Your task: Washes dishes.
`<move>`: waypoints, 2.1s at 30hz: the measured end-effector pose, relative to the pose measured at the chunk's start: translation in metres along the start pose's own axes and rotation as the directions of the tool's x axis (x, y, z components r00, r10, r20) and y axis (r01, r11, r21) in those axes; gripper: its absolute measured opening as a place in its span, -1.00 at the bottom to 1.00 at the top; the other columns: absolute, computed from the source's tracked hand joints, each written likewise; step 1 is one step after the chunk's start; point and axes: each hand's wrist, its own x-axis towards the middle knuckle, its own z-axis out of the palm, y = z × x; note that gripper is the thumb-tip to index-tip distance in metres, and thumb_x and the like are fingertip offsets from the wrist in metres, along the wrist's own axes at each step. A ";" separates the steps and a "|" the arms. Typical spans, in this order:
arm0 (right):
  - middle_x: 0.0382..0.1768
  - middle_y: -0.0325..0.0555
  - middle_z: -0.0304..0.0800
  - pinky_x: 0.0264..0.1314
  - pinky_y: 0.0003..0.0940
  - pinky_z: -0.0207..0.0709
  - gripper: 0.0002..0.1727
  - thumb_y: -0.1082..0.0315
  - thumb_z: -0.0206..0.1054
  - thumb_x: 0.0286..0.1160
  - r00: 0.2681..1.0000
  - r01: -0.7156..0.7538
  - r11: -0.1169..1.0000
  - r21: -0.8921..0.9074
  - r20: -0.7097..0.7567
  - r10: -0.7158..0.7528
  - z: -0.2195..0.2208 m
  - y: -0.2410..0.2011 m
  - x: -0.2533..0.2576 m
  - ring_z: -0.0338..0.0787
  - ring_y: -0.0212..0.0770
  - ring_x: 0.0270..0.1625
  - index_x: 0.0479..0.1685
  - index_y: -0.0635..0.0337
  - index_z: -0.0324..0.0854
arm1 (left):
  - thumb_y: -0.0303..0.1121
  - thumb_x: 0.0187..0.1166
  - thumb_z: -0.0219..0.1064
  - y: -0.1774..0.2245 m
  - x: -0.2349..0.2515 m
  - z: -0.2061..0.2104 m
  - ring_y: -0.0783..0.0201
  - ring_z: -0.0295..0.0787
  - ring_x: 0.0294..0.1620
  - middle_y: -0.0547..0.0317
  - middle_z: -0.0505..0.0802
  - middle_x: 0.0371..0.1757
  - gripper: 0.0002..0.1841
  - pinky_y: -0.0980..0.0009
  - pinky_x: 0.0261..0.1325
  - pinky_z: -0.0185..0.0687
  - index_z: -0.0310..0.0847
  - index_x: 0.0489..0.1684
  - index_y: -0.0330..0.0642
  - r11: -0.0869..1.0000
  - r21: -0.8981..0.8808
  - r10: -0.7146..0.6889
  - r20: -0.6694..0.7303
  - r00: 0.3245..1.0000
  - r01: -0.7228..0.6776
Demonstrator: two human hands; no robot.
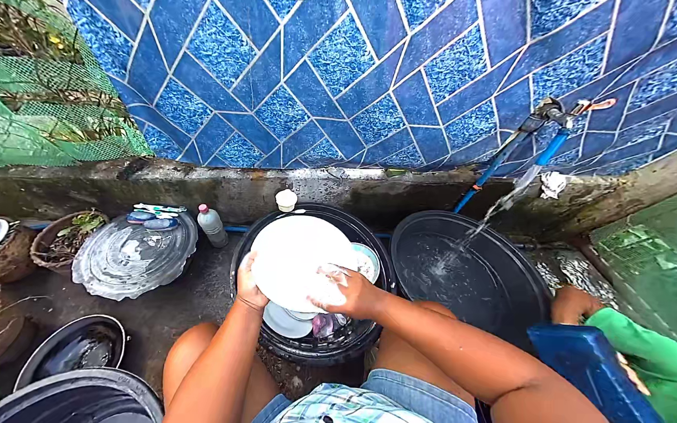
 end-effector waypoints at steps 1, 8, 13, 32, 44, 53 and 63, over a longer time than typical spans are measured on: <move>0.06 0.10 0.93 0.42 -0.01 0.68 -0.74 0.33 0.25 0.70 0.998 0.047 0.998 -0.046 0.031 -0.045 -0.002 0.004 -0.005 0.85 0.14 0.31 0.14 -0.05 0.83 | -0.22 0.84 -0.33 -0.003 -0.003 0.004 0.13 0.94 -0.11 -0.03 0.93 -0.15 -0.51 0.16 -0.03 0.89 0.61 0.02 -0.18 0.998 0.020 -0.066 0.005 0.998 0.065; 0.37 0.21 0.78 0.60 0.20 0.47 -0.53 -0.02 0.12 0.78 0.948 0.053 0.988 0.146 0.303 -0.096 -0.015 0.016 0.003 0.65 0.31 0.54 0.35 0.03 0.76 | -0.07 0.87 -0.20 -0.039 -0.023 0.002 0.01 0.87 0.16 -0.13 0.88 0.10 -0.51 0.04 0.25 0.78 0.58 0.24 -0.21 0.958 -0.056 -0.267 0.180 0.947 0.281; 0.60 0.36 0.49 0.74 0.25 0.25 -0.57 0.33 0.32 0.62 0.617 -0.783 0.621 0.012 0.138 0.775 -0.005 0.040 0.044 0.39 0.35 0.72 0.45 0.14 0.69 | -0.11 0.90 -0.31 -0.041 -0.024 0.010 0.04 0.88 0.14 -0.08 0.88 0.11 -0.51 0.06 0.20 0.81 0.50 0.30 -0.17 0.968 0.011 -0.251 0.076 0.965 0.251; 0.24 0.29 0.80 0.39 0.44 0.48 -0.53 0.21 0.34 0.64 0.354 -0.863 0.501 -0.060 0.635 0.686 0.019 0.108 0.083 0.74 0.33 0.37 0.51 0.07 0.59 | -0.06 0.91 -0.31 -0.049 -0.029 0.005 0.01 0.90 0.07 -0.13 0.88 0.06 -0.50 0.07 0.10 0.86 0.45 0.35 -0.20 0.943 0.065 -0.324 -0.042 0.945 0.326; 0.33 0.33 0.74 0.44 0.47 0.45 -0.46 0.03 0.11 0.81 0.171 -0.958 0.258 -0.126 0.474 0.864 0.008 0.126 0.082 0.68 0.37 0.44 0.62 0.12 0.48 | -0.04 0.92 -0.32 -0.047 -0.009 0.023 0.06 0.91 0.01 -0.08 0.88 0.01 -0.50 0.08 0.03 0.88 0.47 0.30 -0.16 0.977 -0.016 -0.210 -0.154 0.965 0.211; 0.57 0.41 0.52 0.76 0.31 0.19 -0.46 0.30 0.23 0.65 0.390 -0.921 0.383 0.073 0.150 0.909 0.031 -0.008 0.026 0.40 0.47 0.69 0.58 0.33 0.52 | 0.01 0.90 -0.34 -0.042 -0.002 0.017 0.08 0.90 0.03 -0.01 0.88 -0.01 -0.49 0.06 0.05 0.86 0.48 0.23 -0.11 0.992 -0.130 -0.017 -0.159 0.987 -0.003; 0.57 0.41 0.51 0.75 0.26 0.25 -0.46 0.44 0.33 0.51 0.521 -0.836 0.515 0.190 -0.026 0.853 0.013 0.028 0.020 0.45 0.39 0.68 0.51 0.42 0.55 | -0.07 0.90 -0.36 -0.028 -0.003 0.017 0.04 0.89 0.09 -0.05 0.88 0.03 -0.50 0.02 0.14 0.83 0.50 0.21 -0.14 0.990 -0.137 0.018 -0.038 0.999 -0.023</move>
